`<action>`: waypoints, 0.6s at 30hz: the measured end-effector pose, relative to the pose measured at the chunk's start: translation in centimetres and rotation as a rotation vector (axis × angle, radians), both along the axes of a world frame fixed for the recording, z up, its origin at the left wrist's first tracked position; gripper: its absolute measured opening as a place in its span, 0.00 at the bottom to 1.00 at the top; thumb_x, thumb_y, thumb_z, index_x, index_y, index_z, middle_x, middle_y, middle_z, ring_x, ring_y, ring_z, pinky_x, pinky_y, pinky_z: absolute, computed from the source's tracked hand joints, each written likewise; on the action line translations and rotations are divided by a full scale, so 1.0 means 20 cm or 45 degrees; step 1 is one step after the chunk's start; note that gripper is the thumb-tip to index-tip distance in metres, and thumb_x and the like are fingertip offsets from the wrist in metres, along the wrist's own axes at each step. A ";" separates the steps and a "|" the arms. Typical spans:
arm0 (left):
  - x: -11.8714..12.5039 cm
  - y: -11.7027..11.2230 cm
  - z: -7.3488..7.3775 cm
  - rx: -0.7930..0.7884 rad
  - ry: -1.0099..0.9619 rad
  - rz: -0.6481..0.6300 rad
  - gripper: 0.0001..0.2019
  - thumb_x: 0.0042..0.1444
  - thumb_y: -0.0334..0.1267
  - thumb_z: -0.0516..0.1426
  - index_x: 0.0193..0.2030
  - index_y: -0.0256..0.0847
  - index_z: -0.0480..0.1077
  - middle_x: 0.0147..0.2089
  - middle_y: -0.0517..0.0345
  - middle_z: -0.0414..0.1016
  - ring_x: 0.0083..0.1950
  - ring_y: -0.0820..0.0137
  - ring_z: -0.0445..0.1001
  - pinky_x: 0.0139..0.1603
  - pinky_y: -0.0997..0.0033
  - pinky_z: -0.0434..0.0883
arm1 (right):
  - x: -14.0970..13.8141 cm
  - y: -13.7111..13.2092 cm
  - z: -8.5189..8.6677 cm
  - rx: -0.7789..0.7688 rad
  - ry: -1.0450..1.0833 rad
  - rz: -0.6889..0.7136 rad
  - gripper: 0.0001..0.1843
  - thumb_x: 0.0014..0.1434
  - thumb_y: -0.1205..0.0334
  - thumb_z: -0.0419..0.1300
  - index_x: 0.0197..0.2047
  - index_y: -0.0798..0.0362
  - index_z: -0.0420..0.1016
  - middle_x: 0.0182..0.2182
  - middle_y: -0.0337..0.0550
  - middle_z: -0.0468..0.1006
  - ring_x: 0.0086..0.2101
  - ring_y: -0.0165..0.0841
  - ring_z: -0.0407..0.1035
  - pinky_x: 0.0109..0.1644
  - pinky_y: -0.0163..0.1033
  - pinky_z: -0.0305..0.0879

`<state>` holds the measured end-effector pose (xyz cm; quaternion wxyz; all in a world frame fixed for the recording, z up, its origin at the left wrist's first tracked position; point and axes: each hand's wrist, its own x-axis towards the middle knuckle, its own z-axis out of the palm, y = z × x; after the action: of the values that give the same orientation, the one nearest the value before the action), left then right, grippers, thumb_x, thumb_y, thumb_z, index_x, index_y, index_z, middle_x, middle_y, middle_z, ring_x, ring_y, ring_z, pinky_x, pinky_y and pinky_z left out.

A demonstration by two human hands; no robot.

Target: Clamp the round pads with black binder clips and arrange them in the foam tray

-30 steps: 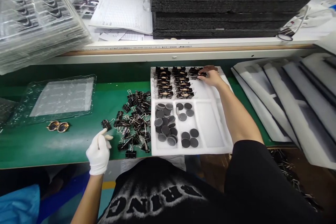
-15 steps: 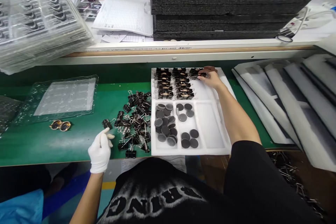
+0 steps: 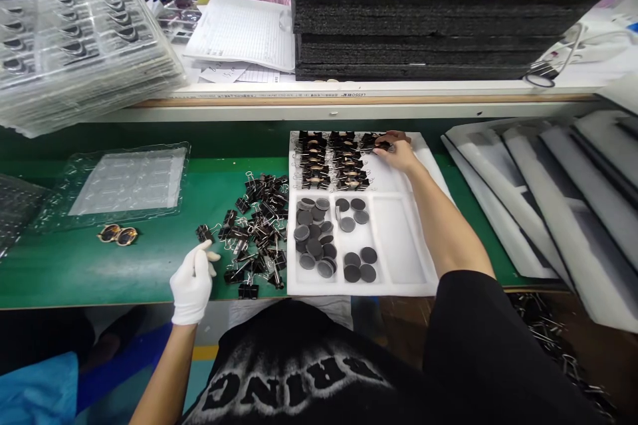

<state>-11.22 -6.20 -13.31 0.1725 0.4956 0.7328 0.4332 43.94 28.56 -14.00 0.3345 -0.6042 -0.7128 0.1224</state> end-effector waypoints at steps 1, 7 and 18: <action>0.00 0.00 0.00 0.004 0.004 0.001 0.20 0.73 0.47 0.49 0.57 0.40 0.77 0.34 0.59 0.81 0.27 0.74 0.72 0.35 0.71 0.71 | -0.01 -0.01 0.01 -0.008 0.001 -0.027 0.22 0.52 0.52 0.71 0.50 0.49 0.80 0.62 0.57 0.71 0.66 0.58 0.61 0.71 0.69 0.56; -0.04 0.00 -0.01 0.119 0.136 0.008 0.19 0.74 0.45 0.49 0.61 0.39 0.75 0.39 0.56 0.83 0.32 0.71 0.78 0.43 0.68 0.76 | -0.01 -0.12 0.03 -0.001 0.078 -0.326 0.39 0.49 0.55 0.69 0.64 0.53 0.68 0.64 0.61 0.69 0.64 0.54 0.63 0.71 0.65 0.59; -0.61 0.24 0.03 0.092 0.714 0.367 0.40 0.58 0.48 0.62 0.72 0.27 0.60 0.70 0.25 0.62 0.76 0.41 0.58 0.77 0.38 0.55 | -0.06 -0.33 0.04 -0.144 0.108 -0.360 0.37 0.53 0.56 0.61 0.66 0.55 0.65 0.58 0.68 0.78 0.52 0.50 0.78 0.54 0.55 0.76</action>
<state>-23.37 -1.35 -12.73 -0.1171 0.4926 0.7986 0.3253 42.81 22.03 -13.27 0.3438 -0.7108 -0.5976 0.1393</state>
